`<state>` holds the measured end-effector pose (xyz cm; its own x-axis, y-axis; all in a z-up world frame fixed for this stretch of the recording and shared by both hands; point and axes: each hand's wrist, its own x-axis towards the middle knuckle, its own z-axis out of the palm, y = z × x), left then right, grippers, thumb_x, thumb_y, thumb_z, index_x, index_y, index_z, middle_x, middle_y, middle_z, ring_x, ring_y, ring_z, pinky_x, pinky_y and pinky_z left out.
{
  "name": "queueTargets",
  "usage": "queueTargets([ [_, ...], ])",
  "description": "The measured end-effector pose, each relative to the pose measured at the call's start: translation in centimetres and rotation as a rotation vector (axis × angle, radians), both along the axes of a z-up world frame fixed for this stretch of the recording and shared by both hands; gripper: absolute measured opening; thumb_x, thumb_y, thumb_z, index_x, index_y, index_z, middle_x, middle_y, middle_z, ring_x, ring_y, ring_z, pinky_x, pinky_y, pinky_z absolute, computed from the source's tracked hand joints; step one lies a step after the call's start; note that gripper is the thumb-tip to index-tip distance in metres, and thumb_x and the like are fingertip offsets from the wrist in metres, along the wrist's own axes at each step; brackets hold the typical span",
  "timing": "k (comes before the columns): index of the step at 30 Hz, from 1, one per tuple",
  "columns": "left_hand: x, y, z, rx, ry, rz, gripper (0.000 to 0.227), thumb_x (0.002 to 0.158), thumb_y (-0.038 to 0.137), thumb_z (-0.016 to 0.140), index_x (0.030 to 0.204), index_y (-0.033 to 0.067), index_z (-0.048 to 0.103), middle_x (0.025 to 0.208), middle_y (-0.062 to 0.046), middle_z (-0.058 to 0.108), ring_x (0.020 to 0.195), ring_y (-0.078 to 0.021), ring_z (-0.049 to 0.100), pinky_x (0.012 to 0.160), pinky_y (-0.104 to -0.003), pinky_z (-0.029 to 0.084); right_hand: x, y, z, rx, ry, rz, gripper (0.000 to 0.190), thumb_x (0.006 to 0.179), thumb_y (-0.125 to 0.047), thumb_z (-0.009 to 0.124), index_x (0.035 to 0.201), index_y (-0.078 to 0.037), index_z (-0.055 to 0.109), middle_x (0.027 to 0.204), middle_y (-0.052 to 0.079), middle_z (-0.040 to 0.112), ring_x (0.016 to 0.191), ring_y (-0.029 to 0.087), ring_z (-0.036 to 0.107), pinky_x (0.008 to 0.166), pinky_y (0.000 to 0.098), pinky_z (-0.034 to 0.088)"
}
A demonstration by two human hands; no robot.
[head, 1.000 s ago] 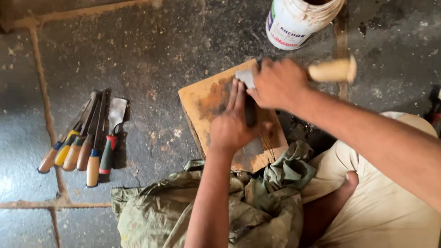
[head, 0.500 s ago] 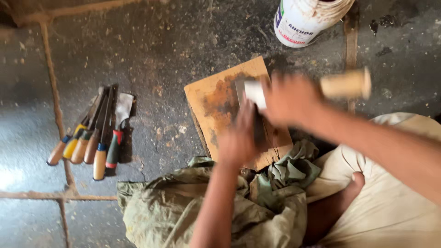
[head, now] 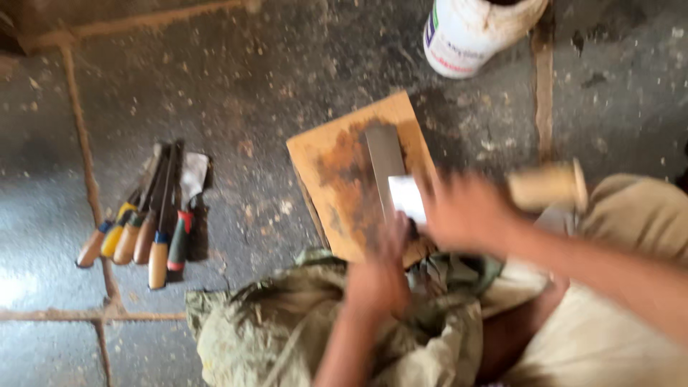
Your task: The person sits on the floor and sharpens a metal chisel by rubbing it against a sharpening stone placed on a wooden board. They repeatedly rub the chisel's edge on the stone, occasionally pausing to inspect the blade or adjust their grip.
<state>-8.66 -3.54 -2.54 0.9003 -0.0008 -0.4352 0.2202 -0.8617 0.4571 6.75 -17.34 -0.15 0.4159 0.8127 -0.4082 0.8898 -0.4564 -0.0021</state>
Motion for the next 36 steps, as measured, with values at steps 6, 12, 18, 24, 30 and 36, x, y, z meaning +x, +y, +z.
queueTargets([
  [6, 5.4, 1.9, -2.8, 0.285, -0.222, -0.039, 0.094, 0.091, 0.035, 0.068, 0.169, 0.0064, 0.024, 0.176, -0.003, 0.028, 0.092, -0.0210, 0.072, 0.063, -0.033, 0.056, 5.1, 3.3, -0.9, 0.152, -0.199, -0.071, 0.067, 0.075, -0.046, 0.064, 0.123, 0.001, 0.065, 0.101, 0.024, 0.072, 0.067, 0.031, 0.071, 0.054, 0.0455, 0.056],
  [12, 3.8, 1.5, 1.7, 0.076, -0.279, 0.064, 0.119, 0.072, 0.065, 0.070, 0.163, 0.0042, 0.022, 0.170, -0.009, 0.026, 0.112, -0.0334, 0.069, 0.088, -0.049, 0.057, 3.5, 2.2, 0.0, -0.034, -0.090, 0.006, 0.068, 0.089, -0.049, 0.060, 0.131, 0.004, 0.060, 0.107, 0.025, 0.071, 0.064, 0.028, 0.072, 0.048, 0.0394, 0.056],
  [18, 4.0, 1.3, -1.0, 0.347, -0.558, -0.098, 0.100, 0.076, 0.027, 0.077, 0.161, 0.0041, 0.030, 0.167, -0.011, 0.034, 0.141, -0.0343, 0.065, 0.117, -0.047, 0.055, 3.1, 1.8, -1.1, 0.316, -0.373, 0.032, 0.085, 0.068, -0.062, 0.065, 0.130, -0.002, 0.063, 0.116, 0.020, 0.072, 0.079, 0.033, 0.073, 0.072, 0.0518, 0.061],
  [24, 7.4, 3.1, -0.5, 0.082, -0.114, 0.038, 0.118, 0.070, 0.062, 0.073, 0.158, 0.0066, 0.018, 0.167, -0.009, 0.024, 0.103, -0.0293, 0.070, 0.094, -0.046, 0.053, 6.4, 4.4, 0.3, -0.043, -0.093, -0.106, 0.056, 0.085, -0.051, 0.063, 0.118, -0.006, 0.067, 0.106, 0.018, 0.071, 0.086, 0.031, 0.070, 0.070, 0.0457, 0.056],
  [30, 1.5, -0.6, 2.4, 0.093, -0.258, 0.080, 0.128, 0.070, 0.070, 0.068, 0.162, 0.0040, 0.010, 0.170, -0.009, 0.018, 0.101, -0.0260, 0.070, 0.082, -0.044, 0.053, 0.8, 0.6, 1.0, -0.037, -0.090, 0.130, 0.074, 0.090, -0.048, 0.056, 0.138, 0.008, 0.052, 0.111, 0.029, 0.069, 0.073, 0.032, 0.071, 0.055, 0.0435, 0.056],
  [36, 8.2, 2.5, 0.1, 0.011, -0.007, 0.113, 0.123, 0.076, 0.067, 0.074, 0.158, 0.0026, 0.010, 0.170, -0.006, 0.020, 0.078, -0.0269, 0.071, 0.057, -0.038, 0.053, 7.7, 5.3, 0.4, -0.122, -0.088, -0.091, 0.064, 0.089, -0.054, 0.064, 0.124, 0.000, 0.064, 0.109, 0.020, 0.070, 0.083, 0.030, 0.070, 0.067, 0.0458, 0.055],
])
